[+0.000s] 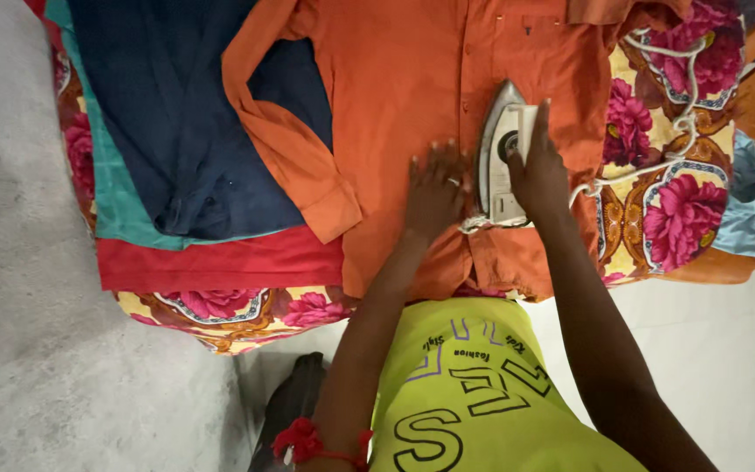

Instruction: The person irons a dark blue shirt on a floral-patterned bed, smoothing the fabric with one hand while moving the iron with the other. After finishing the blue shirt, they pick up an orange shirt from a nearby chair, lay it on the bed, and begin ironing it as well.

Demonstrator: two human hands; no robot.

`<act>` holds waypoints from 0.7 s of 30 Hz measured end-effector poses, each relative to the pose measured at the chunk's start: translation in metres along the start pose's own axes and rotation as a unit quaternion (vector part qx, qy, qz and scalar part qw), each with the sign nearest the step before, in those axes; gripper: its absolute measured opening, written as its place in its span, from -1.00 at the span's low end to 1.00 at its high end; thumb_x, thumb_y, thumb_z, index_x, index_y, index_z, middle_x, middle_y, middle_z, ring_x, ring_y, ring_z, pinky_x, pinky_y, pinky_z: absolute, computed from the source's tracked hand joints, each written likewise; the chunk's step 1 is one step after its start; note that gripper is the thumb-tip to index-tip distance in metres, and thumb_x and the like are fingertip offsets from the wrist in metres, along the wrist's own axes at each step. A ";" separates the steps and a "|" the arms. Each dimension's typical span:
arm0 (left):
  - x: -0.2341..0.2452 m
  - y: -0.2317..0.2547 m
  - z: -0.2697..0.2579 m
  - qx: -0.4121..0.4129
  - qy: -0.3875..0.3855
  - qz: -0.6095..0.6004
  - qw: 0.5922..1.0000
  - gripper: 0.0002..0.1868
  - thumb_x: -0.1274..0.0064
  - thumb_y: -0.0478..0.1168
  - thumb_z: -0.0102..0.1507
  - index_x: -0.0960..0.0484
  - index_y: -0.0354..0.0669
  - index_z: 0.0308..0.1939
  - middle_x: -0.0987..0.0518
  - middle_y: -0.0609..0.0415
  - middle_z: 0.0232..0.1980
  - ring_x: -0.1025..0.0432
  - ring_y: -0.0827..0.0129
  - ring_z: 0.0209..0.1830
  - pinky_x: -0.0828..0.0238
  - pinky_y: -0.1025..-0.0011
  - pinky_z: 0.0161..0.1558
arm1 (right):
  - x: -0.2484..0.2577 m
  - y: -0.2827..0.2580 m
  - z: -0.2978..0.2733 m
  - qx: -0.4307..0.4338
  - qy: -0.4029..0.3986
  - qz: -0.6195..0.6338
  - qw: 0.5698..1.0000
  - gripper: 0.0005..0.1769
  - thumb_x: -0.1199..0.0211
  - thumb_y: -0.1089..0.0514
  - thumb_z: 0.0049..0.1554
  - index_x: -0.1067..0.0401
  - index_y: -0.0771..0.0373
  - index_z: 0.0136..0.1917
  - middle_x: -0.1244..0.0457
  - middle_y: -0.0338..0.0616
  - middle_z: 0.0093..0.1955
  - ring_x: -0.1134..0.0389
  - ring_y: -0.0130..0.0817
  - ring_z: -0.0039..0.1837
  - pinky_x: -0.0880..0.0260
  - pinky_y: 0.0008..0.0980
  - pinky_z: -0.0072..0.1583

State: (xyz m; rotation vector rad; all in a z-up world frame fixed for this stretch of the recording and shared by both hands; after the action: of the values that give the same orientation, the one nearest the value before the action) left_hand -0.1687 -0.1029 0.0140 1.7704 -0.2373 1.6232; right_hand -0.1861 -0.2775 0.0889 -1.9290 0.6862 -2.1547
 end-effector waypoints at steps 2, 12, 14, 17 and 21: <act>0.004 0.016 -0.009 -0.020 -0.002 0.004 1.000 -0.22 0.18 0.10 0.39 -0.06 -0.14 0.62 0.03 -0.04 0.68 0.16 0.03 0.70 0.36 -0.22 0.57 | -0.003 0.020 0.002 -0.028 -0.005 -0.011 1.000 0.06 -0.23 0.15 0.29 0.45 0.21 0.74 -0.30 0.48 0.16 -0.36 0.40 0.04 -0.38 0.18 0.01; 0.005 0.013 -0.016 -0.022 0.053 -0.033 0.998 -0.16 0.10 0.14 0.35 -0.10 -0.18 0.62 -0.04 -0.02 0.70 0.10 0.05 0.71 0.34 -0.21 0.61 | -0.008 0.054 0.062 -0.026 0.030 0.049 0.998 0.02 -0.17 0.20 0.29 0.43 0.23 0.76 -0.32 0.39 0.03 -0.38 0.33 -0.01 -0.37 0.17 0.05; 0.006 0.013 -0.013 -0.021 0.065 -0.068 0.995 -0.12 0.08 0.17 0.28 -0.12 -0.18 0.59 -0.06 -0.04 0.67 0.06 0.04 0.68 0.31 -0.25 0.57 | -0.016 0.067 0.077 -0.094 -0.011 0.065 0.993 0.02 -0.14 0.17 0.29 0.44 0.22 0.76 -0.33 0.37 -0.03 -0.40 0.30 -0.07 -0.36 0.16 0.04; -0.011 0.007 0.001 0.015 -0.004 -0.040 0.999 -0.24 0.14 0.15 0.40 -0.15 -0.04 0.62 -0.12 -0.03 0.63 0.01 0.04 0.65 0.24 -0.24 0.57 | -0.012 0.054 0.073 0.009 0.073 0.006 0.997 0.12 -0.29 0.18 0.21 0.43 0.24 0.73 -0.31 0.44 0.08 -0.37 0.38 0.05 -0.38 0.16 0.03; 0.000 0.000 0.028 -0.010 0.107 -0.026 0.994 -0.29 0.19 0.15 0.45 -0.18 -0.02 0.62 -0.12 -0.04 0.67 0.00 0.00 0.67 0.24 -0.24 0.57 | -0.037 0.054 0.040 -0.074 -0.007 0.020 0.997 0.11 -0.25 0.06 0.24 0.47 0.24 0.72 -0.31 0.44 -0.01 -0.36 0.40 0.01 -0.37 0.18 0.03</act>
State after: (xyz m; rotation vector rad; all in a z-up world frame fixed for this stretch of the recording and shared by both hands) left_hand -0.1463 -0.1197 0.0153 1.5605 -0.1063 1.7514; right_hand -0.1514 -0.3187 0.0344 -1.9809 0.8989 -2.1181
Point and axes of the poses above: each hand's wrist, its own z-axis towards the middle knuckle, its own x-axis out of the back of the hand, y = z × x, the point moved 8 cm from there along z, towards the middle knuckle
